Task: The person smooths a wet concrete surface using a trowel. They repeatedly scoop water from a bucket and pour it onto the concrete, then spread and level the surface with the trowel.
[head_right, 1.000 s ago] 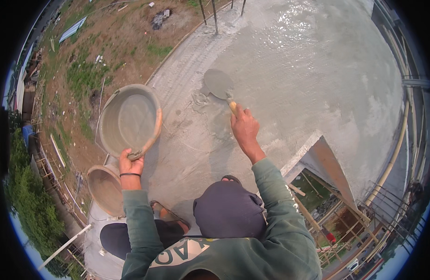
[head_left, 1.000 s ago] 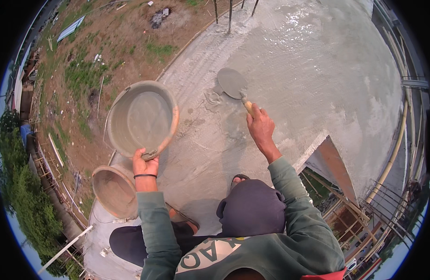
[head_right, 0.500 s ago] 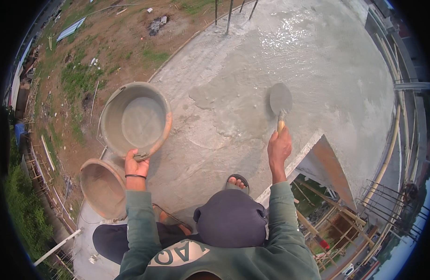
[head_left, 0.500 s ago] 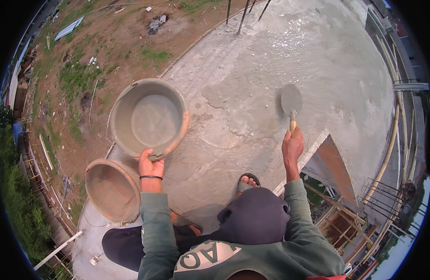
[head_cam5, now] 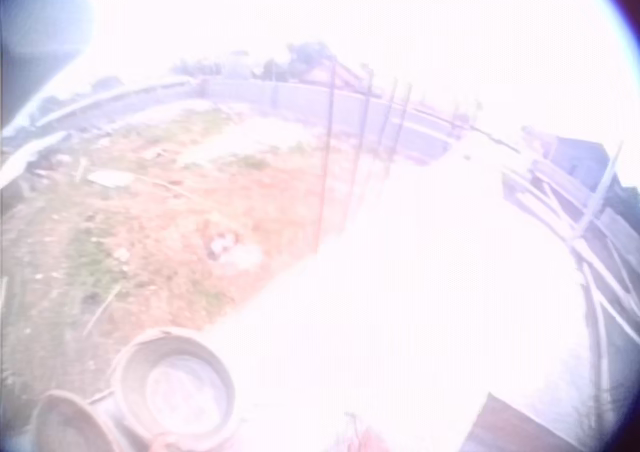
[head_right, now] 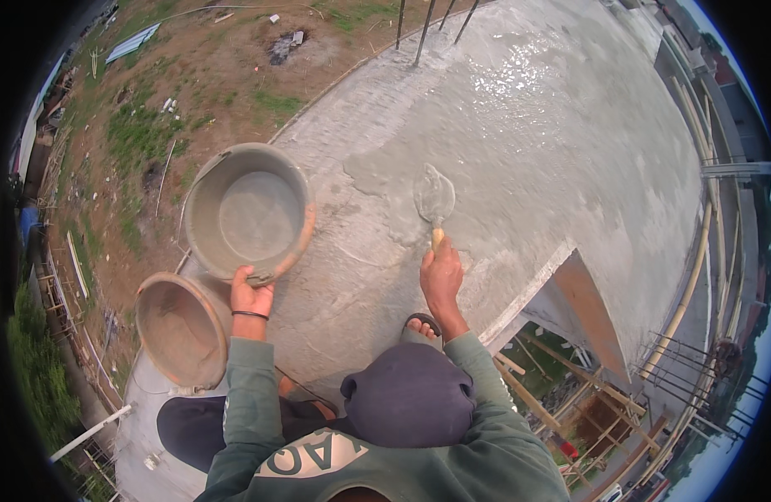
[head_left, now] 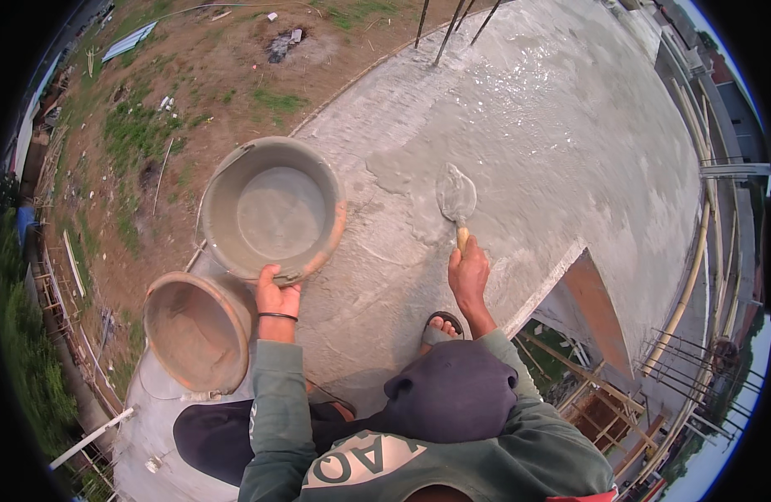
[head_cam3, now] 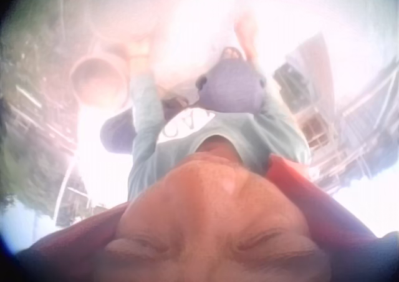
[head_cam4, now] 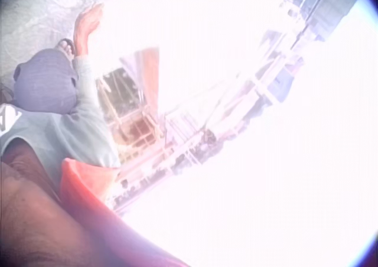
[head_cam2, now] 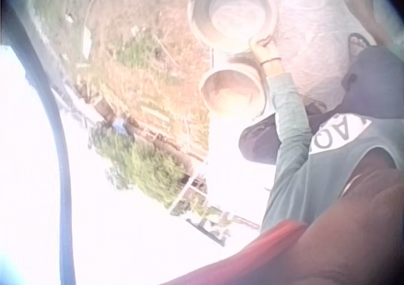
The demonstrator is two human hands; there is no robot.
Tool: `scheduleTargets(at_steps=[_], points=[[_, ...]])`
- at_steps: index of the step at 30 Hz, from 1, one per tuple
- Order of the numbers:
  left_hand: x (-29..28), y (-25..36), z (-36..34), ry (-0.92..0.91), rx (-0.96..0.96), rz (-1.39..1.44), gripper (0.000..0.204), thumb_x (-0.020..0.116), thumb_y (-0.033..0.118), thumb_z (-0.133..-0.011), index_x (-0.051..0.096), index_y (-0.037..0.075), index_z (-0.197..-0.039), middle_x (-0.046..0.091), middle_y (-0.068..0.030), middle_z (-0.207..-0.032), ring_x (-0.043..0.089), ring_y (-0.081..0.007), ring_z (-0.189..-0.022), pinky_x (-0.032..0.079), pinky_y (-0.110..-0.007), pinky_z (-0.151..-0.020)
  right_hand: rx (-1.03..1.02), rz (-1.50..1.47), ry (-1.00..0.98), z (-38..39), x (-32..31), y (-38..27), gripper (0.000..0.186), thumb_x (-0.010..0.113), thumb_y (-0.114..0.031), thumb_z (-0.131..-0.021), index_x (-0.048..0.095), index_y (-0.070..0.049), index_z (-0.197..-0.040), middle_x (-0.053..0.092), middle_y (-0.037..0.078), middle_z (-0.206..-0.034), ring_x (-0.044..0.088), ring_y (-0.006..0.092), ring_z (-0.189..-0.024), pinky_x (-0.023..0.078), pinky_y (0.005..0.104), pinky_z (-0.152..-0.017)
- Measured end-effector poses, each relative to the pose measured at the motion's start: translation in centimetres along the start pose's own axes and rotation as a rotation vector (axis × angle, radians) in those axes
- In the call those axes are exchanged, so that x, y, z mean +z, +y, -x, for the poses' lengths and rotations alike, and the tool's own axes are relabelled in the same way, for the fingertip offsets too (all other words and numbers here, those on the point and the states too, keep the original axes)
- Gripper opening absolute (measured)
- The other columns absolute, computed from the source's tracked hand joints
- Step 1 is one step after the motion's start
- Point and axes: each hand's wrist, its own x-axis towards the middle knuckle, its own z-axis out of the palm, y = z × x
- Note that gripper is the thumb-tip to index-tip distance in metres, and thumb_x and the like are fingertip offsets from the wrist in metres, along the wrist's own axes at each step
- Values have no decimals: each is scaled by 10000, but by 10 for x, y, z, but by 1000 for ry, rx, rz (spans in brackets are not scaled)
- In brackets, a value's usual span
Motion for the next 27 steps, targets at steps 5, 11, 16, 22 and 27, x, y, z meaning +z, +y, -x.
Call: scheduleTargets(at_steps=[5,11,16,22,27], points=[[-7,-1,0,-28,2,-12,464,606,39,-764,519,28,-1219,584,-109,-1153,605,-305,-1060,553,-522,-862,-132,-37,-59,-27,23,-36,348,638,-103,-841,532,12,-1152,623,260,-857,640,456,-754,512,542,-655],[-7,-1,2,-13,24,-36,446,595,43,-776,529,21,-1216,588,-110,-1149,605,-307,-1065,550,-507,-853,-299,-111,-109,-68,40,-65,316,646,-134,-831,566,-34,-1120,637,219,-857,647,433,-728,521,528,-620],[-13,1,0,-54,9,-47,440,589,60,-789,526,18,-1222,590,-112,-1168,605,-308,-1070,545,-490,-877,-479,-82,-106,-117,52,-87,276,674,-172,-807,612,-63,-1053,643,187,-824,653,409,-725,523,509,-606],[-24,2,-1,-81,-21,-65,495,597,60,-781,500,19,-1265,586,-104,-1217,595,-299,-1123,549,-458,-919,-654,33,-173,-178,53,-124,324,718,-240,-818,630,-110,-1102,656,144,-849,665,379,-746,527,496,-625],[-25,1,-3,-95,-23,-51,507,605,67,-777,500,21,-1270,591,-105,-1226,597,-297,-1124,548,-459,-925,-782,134,-102,-193,56,-151,328,725,-233,-815,607,-118,-1098,641,121,-840,674,356,-722,534,478,-582]])
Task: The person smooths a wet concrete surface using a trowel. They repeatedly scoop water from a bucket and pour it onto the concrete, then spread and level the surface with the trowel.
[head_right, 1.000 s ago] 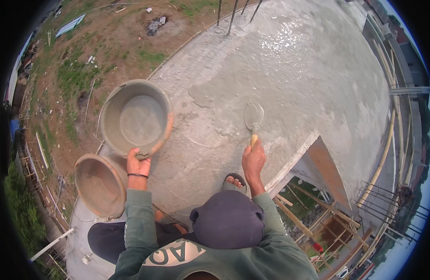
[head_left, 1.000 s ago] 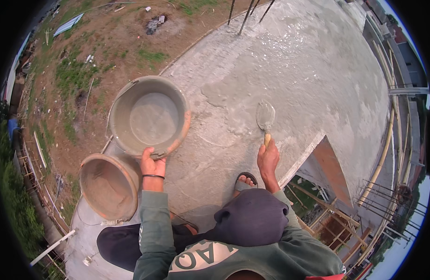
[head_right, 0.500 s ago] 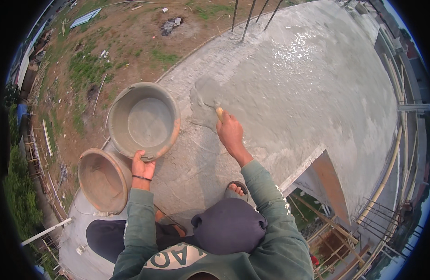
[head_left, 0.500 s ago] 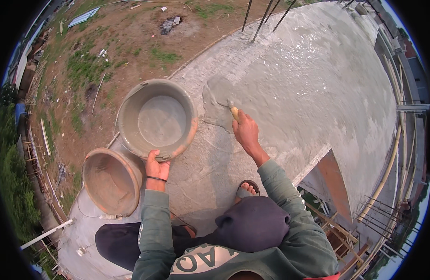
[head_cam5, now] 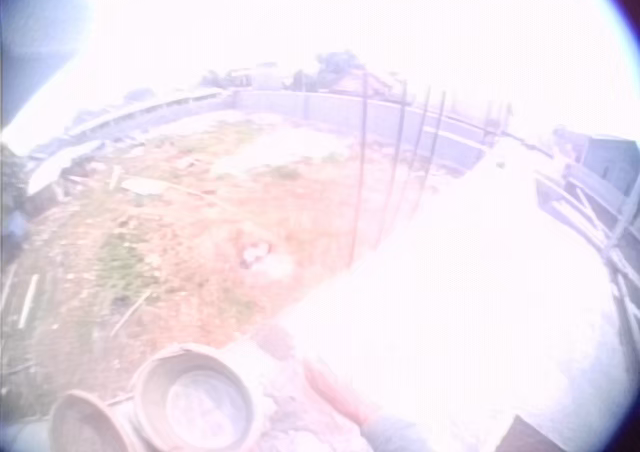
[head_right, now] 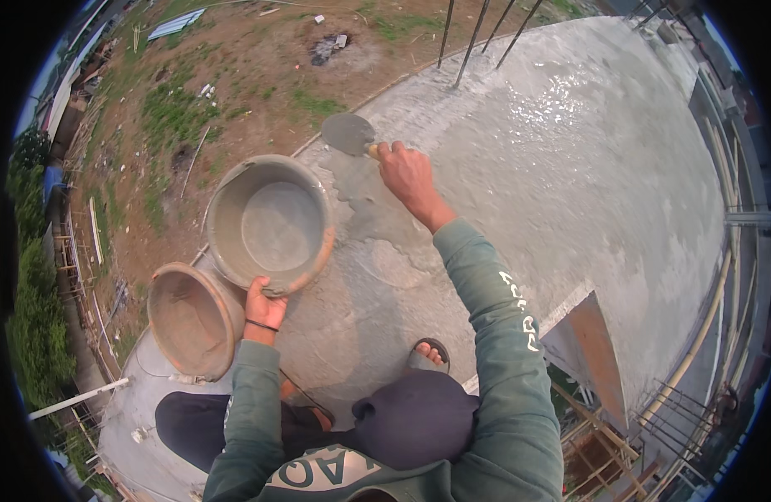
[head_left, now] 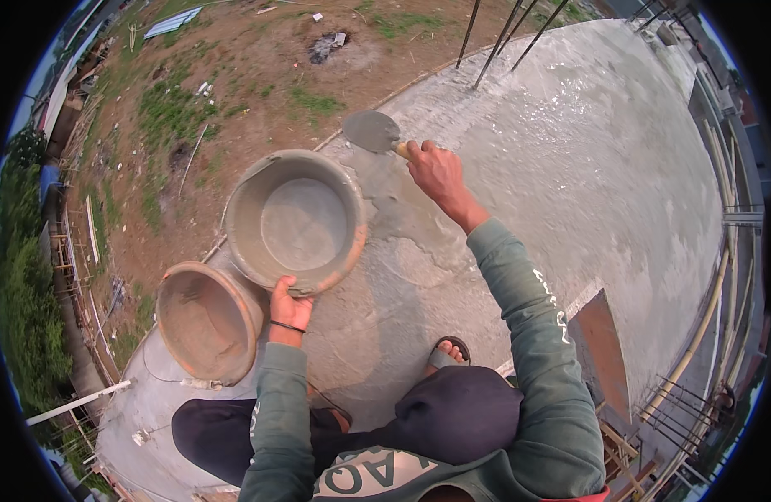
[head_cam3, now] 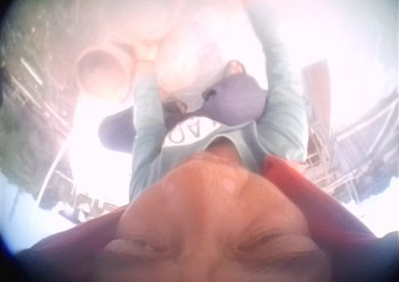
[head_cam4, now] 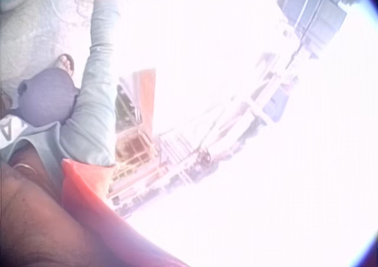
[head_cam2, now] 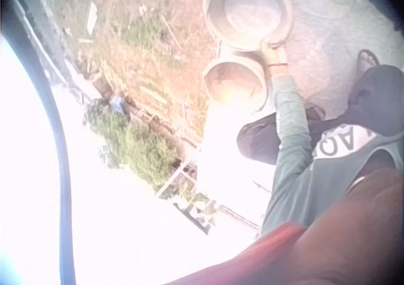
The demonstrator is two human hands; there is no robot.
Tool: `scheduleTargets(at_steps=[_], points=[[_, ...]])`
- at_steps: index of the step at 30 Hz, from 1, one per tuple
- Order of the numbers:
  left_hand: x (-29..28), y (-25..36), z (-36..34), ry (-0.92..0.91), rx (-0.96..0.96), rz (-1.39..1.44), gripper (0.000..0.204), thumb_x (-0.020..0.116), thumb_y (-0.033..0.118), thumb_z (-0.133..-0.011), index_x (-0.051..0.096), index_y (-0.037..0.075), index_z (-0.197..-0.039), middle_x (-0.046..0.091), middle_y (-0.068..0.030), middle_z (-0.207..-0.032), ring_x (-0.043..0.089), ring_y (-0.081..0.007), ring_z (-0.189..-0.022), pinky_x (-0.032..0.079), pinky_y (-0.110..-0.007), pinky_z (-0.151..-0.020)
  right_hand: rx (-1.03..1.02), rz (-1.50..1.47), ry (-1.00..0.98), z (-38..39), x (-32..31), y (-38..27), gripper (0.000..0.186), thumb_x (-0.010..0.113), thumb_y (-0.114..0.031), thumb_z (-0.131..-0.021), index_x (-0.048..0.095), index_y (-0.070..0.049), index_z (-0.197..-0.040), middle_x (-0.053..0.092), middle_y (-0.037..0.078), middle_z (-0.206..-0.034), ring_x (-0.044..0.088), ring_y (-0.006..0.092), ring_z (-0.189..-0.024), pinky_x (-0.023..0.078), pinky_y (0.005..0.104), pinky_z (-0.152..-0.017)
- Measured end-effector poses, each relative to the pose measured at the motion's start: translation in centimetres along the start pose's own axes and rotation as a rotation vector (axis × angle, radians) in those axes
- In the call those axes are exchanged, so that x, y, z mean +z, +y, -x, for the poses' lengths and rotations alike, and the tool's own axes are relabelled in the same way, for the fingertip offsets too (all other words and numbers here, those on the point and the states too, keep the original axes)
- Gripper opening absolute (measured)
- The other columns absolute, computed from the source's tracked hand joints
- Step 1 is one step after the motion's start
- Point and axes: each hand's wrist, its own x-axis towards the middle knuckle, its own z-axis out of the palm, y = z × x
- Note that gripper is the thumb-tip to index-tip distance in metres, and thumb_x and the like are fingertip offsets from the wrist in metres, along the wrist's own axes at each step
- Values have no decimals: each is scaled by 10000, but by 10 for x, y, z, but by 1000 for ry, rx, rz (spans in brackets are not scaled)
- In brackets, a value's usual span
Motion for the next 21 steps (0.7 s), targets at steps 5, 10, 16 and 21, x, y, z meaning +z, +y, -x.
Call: scheduleTargets(at_steps=[5,10,16,21], points=[[-4,-1,-2,-4,-14,4,519,604,71,-780,495,16,-1284,588,-109,-1250,599,-302,-1127,547,-461,-931,-77,106,-4,-13,-2,6,324,715,-226,-821,608,-140,-1114,636,96,-865,679,331,-716,534,456,-565],[-5,0,-3,2,-21,-1,492,590,75,-792,499,16,-1272,591,-106,-1242,600,-298,-1130,549,-455,-920,-65,2,11,-36,-5,32,357,694,-240,-821,641,-193,-1170,654,56,-916,681,307,-791,537,451,-629],[-5,1,-2,-36,-8,-47,390,597,118,-816,545,30,-1192,623,-84,-1144,628,-266,-1032,545,-406,-842,-381,11,-357,-54,-27,60,351,690,-231,-796,676,-190,-1144,670,47,-960,675,304,-879,534,457,-710],[-8,2,-3,-16,-36,-44,389,620,119,-803,553,40,-1179,630,-76,-1133,632,-253,-1020,542,-394,-845,-371,19,-352,-64,-38,80,405,712,-202,-794,662,-193,-1196,680,49,-982,665,299,-907,525,436,-752]])
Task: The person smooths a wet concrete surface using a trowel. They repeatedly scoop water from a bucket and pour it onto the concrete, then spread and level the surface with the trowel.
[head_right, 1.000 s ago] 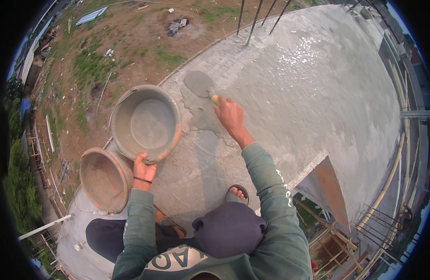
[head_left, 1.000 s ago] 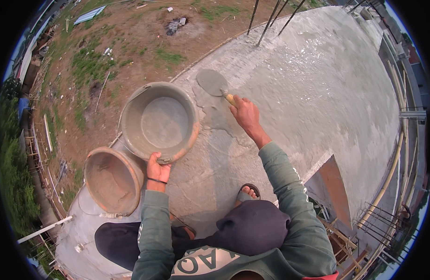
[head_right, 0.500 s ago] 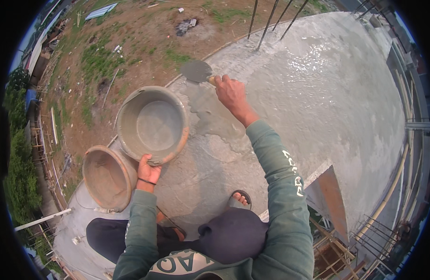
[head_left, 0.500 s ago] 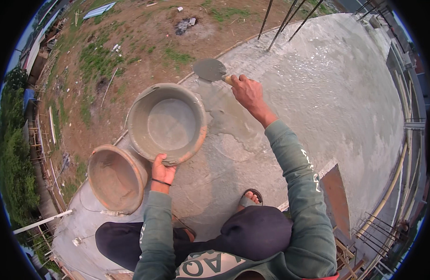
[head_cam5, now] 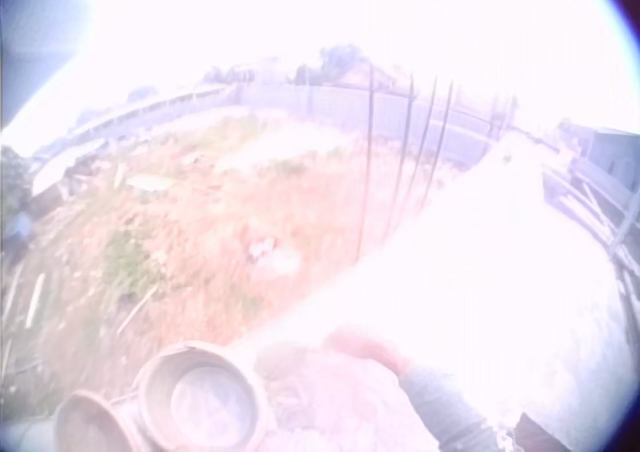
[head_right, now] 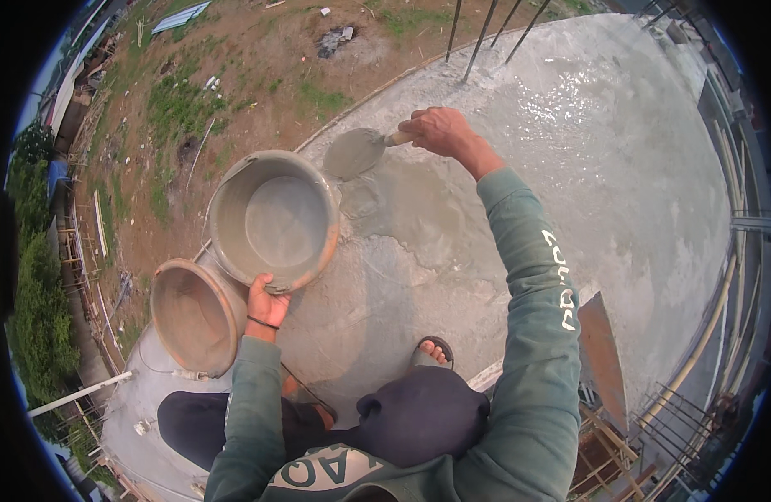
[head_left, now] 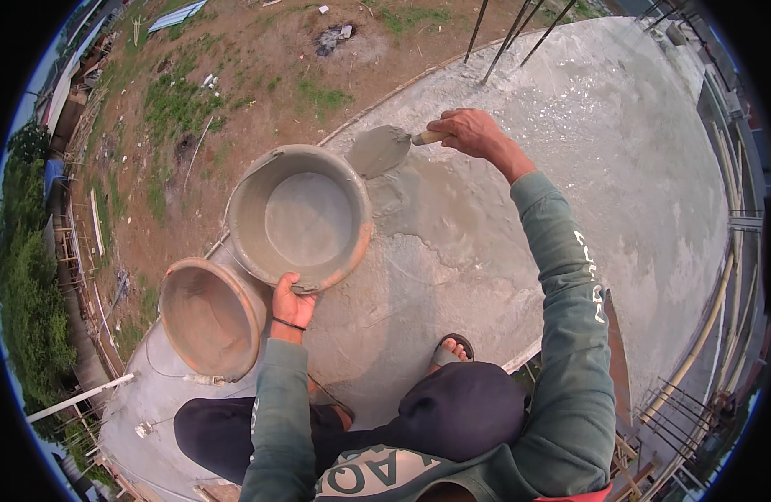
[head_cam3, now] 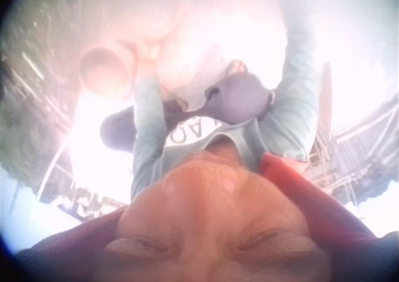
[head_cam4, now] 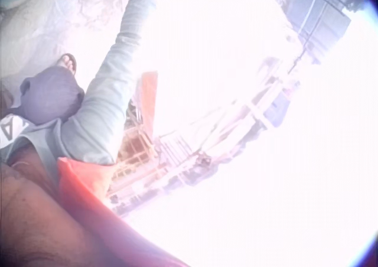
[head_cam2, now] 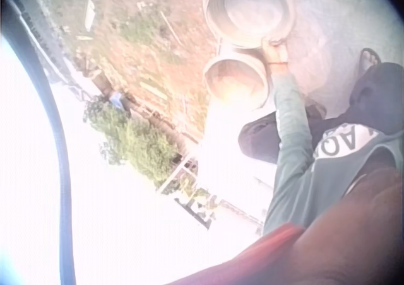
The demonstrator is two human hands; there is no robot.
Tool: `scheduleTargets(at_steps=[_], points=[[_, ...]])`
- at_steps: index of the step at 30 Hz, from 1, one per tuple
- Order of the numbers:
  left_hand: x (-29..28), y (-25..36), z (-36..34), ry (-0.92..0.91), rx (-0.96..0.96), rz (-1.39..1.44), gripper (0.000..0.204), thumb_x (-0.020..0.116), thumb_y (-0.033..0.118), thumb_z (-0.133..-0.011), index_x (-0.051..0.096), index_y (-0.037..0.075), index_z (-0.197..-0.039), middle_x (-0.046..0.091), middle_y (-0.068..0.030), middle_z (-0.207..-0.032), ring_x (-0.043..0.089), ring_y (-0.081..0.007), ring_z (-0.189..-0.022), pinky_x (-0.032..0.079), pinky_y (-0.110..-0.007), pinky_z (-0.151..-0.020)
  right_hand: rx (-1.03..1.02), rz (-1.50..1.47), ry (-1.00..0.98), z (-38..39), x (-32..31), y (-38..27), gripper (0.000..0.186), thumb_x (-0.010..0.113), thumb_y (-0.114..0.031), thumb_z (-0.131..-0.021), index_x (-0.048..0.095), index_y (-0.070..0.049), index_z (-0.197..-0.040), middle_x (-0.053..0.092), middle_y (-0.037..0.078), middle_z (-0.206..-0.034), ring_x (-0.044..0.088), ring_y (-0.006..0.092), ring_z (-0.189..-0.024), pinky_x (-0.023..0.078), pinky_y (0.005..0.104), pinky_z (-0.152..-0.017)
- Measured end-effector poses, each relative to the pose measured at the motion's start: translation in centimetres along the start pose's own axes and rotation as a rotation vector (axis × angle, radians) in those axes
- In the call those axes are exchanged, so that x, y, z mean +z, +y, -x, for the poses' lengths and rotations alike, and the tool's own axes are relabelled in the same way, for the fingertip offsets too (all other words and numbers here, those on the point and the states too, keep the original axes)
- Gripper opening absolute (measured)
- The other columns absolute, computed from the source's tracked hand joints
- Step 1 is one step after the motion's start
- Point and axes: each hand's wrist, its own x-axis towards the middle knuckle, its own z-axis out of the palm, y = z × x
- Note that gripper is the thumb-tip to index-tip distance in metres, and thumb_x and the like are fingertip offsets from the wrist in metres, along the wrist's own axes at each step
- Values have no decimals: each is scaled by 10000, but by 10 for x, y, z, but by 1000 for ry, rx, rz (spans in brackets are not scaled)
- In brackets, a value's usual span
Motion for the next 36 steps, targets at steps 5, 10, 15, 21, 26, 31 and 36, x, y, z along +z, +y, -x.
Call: scheduleTargets(at_steps=[5,10,15,21,26,31,36], points=[[-1,1,0,-34,6,-15,388,629,115,-796,558,47,-1171,633,-70,-1121,635,-238,-1014,543,-383,-840,193,-72,75,11,20,-10,420,708,-194,-812,646,-172,-1226,679,71,-1001,660,313,-914,521,439,-769],[0,3,0,-37,1,-7,391,625,114,-796,553,40,-1173,630,-80,-1127,634,-247,-1020,545,-385,-837,-60,-38,-79,68,18,-7,399,743,-213,-785,687,-205,-1180,679,44,-970,666,270,-933,533,420,-758],[4,2,2,14,15,-28,380,625,119,-805,554,29,-1168,625,-90,-1138,627,-265,-1038,546,-402,-853,245,-125,112,111,20,3,385,722,-208,-809,680,-172,-1190,681,53,-987,659,287,-953,533,425,-769],[6,4,-1,1,-2,3,407,631,96,-812,534,16,-1199,616,-100,-1175,618,-283,-1067,543,-439,-906,153,-154,-51,157,35,-22,391,711,-195,-820,671,-176,-1208,676,53,-981,658,287,-957,537,423,-761],[8,6,-1,8,4,-9,409,629,99,-811,537,19,-1201,618,-96,-1173,614,-283,-1074,539,-447,-900,342,-166,112,197,20,12,373,712,-199,-820,679,-135,-1186,683,86,-970,661,318,-917,530,442,-763],[14,5,2,-22,35,0,402,620,84,-817,534,12,-1203,621,-102,-1169,615,-289,-1075,534,-443,-917,646,-102,312,203,28,37,381,714,-217,-823,656,-102,-1181,686,132,-999,660,357,-918,519,470,-762],[13,6,1,35,9,14,422,629,81,-806,538,19,-1212,618,-99,-1176,608,-283,-1097,541,-455,-922,350,-177,93,218,28,-2,376,703,-203,-836,648,-126,-1200,683,99,-995,663,335,-889,522,454,-733]])
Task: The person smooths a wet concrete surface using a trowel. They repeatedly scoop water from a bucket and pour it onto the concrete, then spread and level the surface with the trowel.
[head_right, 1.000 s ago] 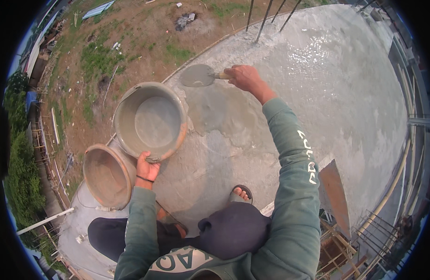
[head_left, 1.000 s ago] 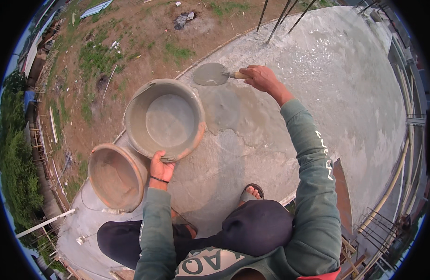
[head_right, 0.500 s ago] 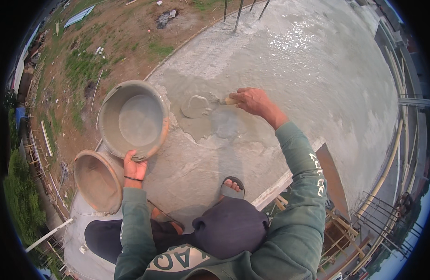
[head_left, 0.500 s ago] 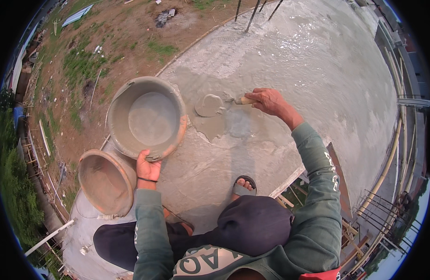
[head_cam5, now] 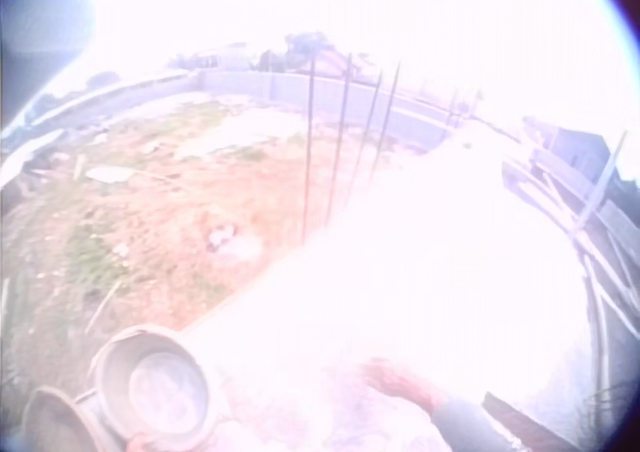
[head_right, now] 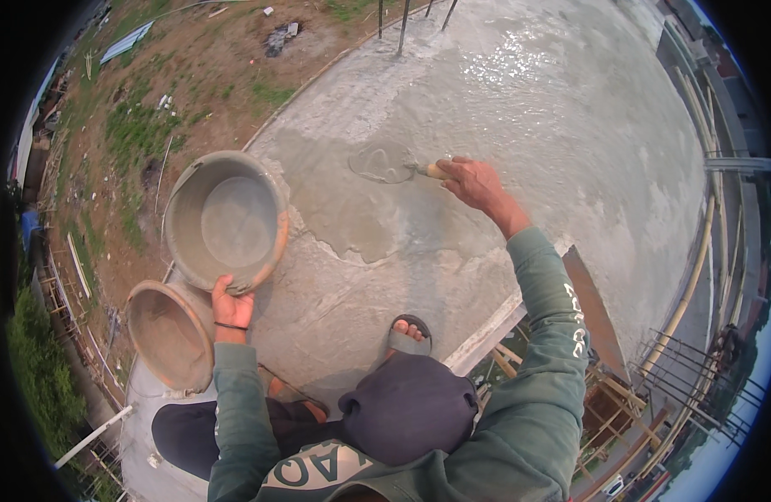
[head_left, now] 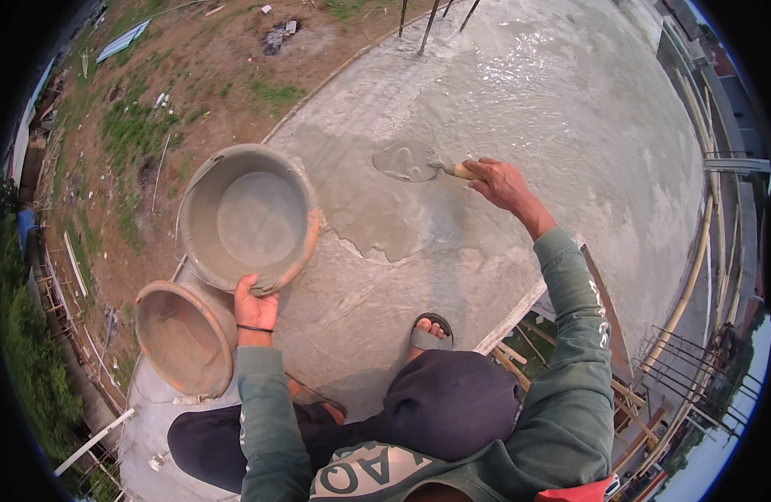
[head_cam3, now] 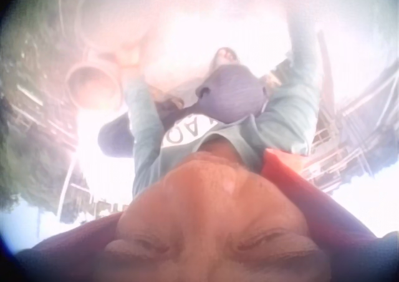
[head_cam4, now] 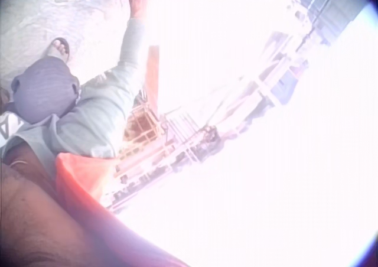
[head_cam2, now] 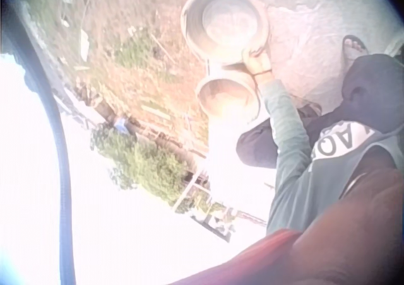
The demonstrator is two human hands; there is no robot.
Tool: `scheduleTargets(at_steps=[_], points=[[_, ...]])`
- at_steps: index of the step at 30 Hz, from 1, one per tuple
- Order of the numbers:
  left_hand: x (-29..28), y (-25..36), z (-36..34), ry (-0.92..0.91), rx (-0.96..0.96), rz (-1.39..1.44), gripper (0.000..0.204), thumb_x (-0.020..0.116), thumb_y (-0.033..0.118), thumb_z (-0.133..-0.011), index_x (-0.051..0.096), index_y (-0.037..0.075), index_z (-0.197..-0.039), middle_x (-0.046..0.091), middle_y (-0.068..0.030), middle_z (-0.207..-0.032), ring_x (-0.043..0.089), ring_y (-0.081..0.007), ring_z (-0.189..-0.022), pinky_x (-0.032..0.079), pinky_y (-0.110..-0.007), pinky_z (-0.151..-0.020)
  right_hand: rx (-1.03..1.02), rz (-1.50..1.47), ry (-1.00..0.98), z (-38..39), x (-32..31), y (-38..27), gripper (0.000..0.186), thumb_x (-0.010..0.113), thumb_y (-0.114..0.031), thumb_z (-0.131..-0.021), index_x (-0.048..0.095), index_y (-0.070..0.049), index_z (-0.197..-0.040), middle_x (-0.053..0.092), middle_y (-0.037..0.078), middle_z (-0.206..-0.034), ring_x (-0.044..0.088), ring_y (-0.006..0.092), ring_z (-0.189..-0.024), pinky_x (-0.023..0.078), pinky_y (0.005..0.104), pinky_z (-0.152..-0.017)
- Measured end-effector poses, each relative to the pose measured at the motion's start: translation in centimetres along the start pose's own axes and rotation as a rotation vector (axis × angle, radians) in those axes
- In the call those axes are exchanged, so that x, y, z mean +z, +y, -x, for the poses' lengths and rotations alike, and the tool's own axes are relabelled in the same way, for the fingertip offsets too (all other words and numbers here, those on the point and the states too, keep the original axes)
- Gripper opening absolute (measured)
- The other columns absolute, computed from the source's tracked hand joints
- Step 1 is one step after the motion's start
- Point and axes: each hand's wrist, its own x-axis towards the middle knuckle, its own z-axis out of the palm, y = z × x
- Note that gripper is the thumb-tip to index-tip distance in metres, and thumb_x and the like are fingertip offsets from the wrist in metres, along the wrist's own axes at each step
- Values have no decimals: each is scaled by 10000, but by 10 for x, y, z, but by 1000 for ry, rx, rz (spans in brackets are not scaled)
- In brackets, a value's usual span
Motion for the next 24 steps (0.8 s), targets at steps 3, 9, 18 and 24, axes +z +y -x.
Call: scheduleTargets(at_steps=[3,9,18,24], points=[[-3,0,-3,-11,-9,3,425,620,76,-810,529,9,-1219,614,-106,-1189,603,-287,-1109,530,-464,-943,-53,7,-51,24,-5,-26,388,718,-195,-817,651,-150,-1197,658,69,-919,663,293,-835,527,418,-710],[-5,1,-5,9,20,-29,431,614,82,-801,533,15,-1218,611,-104,-1195,606,-287,-1104,533,-457,-938,-120,115,-111,58,-5,-43,360,721,-191,-812,652,-170,-1164,639,47,-914,660,264,-828,529,412,-693],[-3,1,-4,-27,19,-17,422,604,74,-804,526,2,-1212,606,-115,-1196,604,-295,-1107,527,-459,-954,434,120,239,22,-12,44,322,682,-267,-850,658,-144,-1147,687,106,-987,662,351,-914,530,471,-747],[-5,2,-5,-42,8,-23,401,607,81,-813,529,-6,-1196,606,-123,-1196,604,-298,-1106,535,-455,-935,676,106,363,16,-8,72,354,673,-281,-844,657,-105,-1152,701,161,-988,665,382,-908,520,499,-745]])
